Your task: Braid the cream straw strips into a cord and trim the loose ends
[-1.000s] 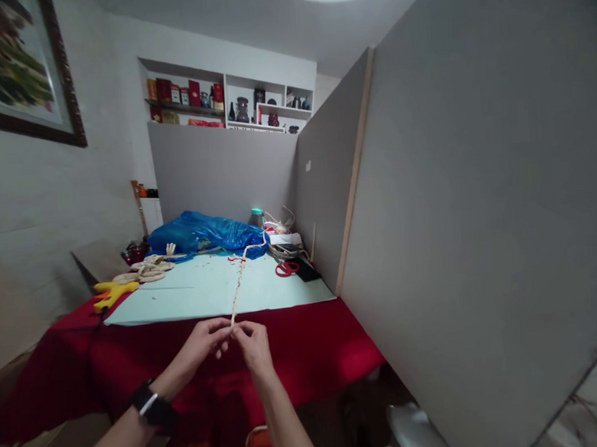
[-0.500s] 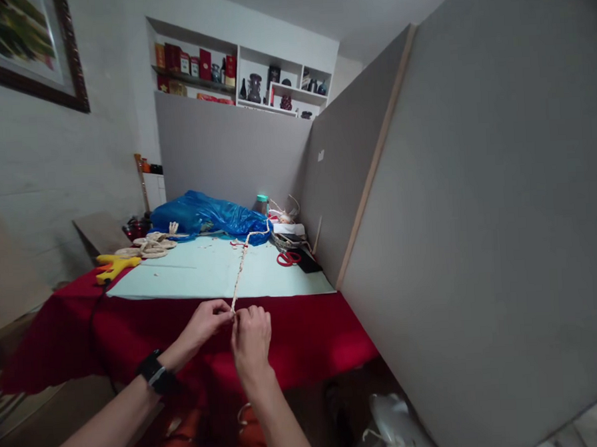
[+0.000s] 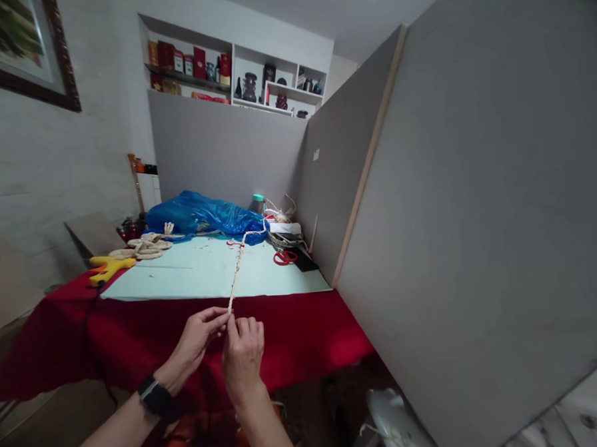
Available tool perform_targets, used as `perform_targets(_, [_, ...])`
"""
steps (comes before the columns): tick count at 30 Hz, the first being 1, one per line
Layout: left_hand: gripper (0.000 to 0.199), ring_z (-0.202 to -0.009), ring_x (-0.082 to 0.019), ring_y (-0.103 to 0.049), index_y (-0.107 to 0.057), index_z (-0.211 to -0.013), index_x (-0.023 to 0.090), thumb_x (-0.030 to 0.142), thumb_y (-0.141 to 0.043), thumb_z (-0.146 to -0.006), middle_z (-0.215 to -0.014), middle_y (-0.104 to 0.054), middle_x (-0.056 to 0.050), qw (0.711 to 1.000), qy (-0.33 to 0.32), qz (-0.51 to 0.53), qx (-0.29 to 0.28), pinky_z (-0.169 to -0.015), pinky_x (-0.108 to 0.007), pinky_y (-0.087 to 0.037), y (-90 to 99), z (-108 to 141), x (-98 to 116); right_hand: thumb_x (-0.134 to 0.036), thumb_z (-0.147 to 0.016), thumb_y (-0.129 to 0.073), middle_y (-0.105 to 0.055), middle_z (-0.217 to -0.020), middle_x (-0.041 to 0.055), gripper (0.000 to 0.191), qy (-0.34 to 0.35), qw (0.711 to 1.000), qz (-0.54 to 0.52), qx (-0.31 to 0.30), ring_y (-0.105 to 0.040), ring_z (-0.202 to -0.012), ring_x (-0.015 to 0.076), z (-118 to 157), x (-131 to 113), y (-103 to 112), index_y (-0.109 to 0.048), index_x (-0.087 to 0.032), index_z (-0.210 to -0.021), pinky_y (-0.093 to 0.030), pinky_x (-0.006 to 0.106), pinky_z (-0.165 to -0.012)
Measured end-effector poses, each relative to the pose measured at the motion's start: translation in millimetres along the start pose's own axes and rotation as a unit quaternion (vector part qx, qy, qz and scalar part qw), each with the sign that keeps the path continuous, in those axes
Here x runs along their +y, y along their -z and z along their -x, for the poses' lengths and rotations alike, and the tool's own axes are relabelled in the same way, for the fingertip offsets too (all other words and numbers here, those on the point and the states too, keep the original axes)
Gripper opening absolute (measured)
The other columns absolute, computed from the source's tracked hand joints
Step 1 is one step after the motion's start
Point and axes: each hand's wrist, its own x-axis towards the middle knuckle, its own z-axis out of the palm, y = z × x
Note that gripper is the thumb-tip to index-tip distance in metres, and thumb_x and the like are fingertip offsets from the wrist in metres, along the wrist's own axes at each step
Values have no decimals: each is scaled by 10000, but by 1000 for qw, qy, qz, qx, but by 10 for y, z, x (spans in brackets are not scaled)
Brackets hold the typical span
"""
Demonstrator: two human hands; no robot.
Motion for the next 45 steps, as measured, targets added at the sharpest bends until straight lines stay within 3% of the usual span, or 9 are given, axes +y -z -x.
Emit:
perform_targets(6, [319, -995, -233, -677, -631, -1213, 169, 326, -651, -936, -1222, -666, -94, 1000, 11, -17, -23, -825, -432, -589, 75, -18, 7, -248, -1015, -475, -697, -974, 78, 253, -84, 985, -148, -25, -634, -909, 207, -199, 134, 145, -715, -171, -1015, -506, 377, -832])
perform_targets(11, [322, -989, -231, -677, -629, -1218, 172, 328, -649, -936, -1224, -666, -93, 999, -2, -52, -10, -817, -428, -590, 103, -31, -19, -364, -973, -620, -688, -1076, 53, 266, -113, 946, -267, -147, -683, -892, 185, -411, 236, -14, -654, -145, -1120, -585, 368, -790])
perform_targets(16, [300, -969, -225, -680, -634, -1194, 167, 329, -644, -941, -1184, -675, -84, 995, -37, -96, 9, -815, -426, -590, 80, -39, -36, -353, -970, -624, -668, -1165, 75, 286, -138, 920, -315, -189, -672, -995, 218, -414, 265, -151, -642, -150, -1170, -576, 414, -854])
perform_targets(22, [322, -923, -213, -687, -612, -1229, 172, 332, -631, -950, -1156, -680, -80, 988, -69, -135, 16, -789, -413, -596, 36, -34, -5, -361, -967, -627, -663, -1174, 73, 310, -149, 913, -314, -214, -673, -984, 222, -460, 340, -119, -634, -149, -1193, -581, 406, -836])
perform_targets(29, [279, -940, -216, -686, -646, -1162, 165, 339, -640, -943, -1142, -690, -76, 963, -97, -251, 17, -810, -421, -590, 129, 21, 185, -359, -971, -622, -677, -1112, 63, 280, -130, 937, -261, -190, -679, -926, 199, -491, 307, -36, -644, -145, -1151, -585, 383, -805])
perform_targets(33, [219, -891, -201, -685, -676, -1065, 163, 341, -640, -942, -1064, -709, -56, 944, -111, -310, 28, -794, -399, -585, 146, 43, 279, -353, -970, -621, -680, -1056, 54, 223, -123, 962, -209, -128, -664, -919, 186, -412, 209, -18, -661, -149, -1051, -564, 386, -828])
perform_targets(36, [215, -858, -193, -688, -678, -1040, 158, 347, -633, -947, -1020, -713, -46, 938, -125, -319, 44, -776, -389, -587, 109, 72, 229, -298, -955, -628, -675, -951, 35, 150, -126, 971, -190, -75, -641, -882, 182, -322, 128, -49, -669, -156, -933, -526, 389, -847])
perform_targets(40, [212, -867, -196, -691, -679, -1029, 156, 346, -627, -952, -1011, -714, -43, 937, -157, -304, 76, -788, -396, -587, 34, 135, 31, -266, -961, -605, -642, -744, -5, 167, -153, 962, -222, -41, -612, -713, 151, -250, 69, -112, -665, -164, -843, -512, 349, -781])
perform_targets(45, [209, -947, -214, -687, -681, -1057, 177, 349, -622, -954, -1087, -711, -60, 928, -212, -282, 118, -853, -427, -578, -44, 195, -142, -375, -980, -604, -696, -936, 27, 247, -174, 925, -331, -66, -677, -845, 171, -270, 112, -111, -670, -138, -958, -566, 368, -804])
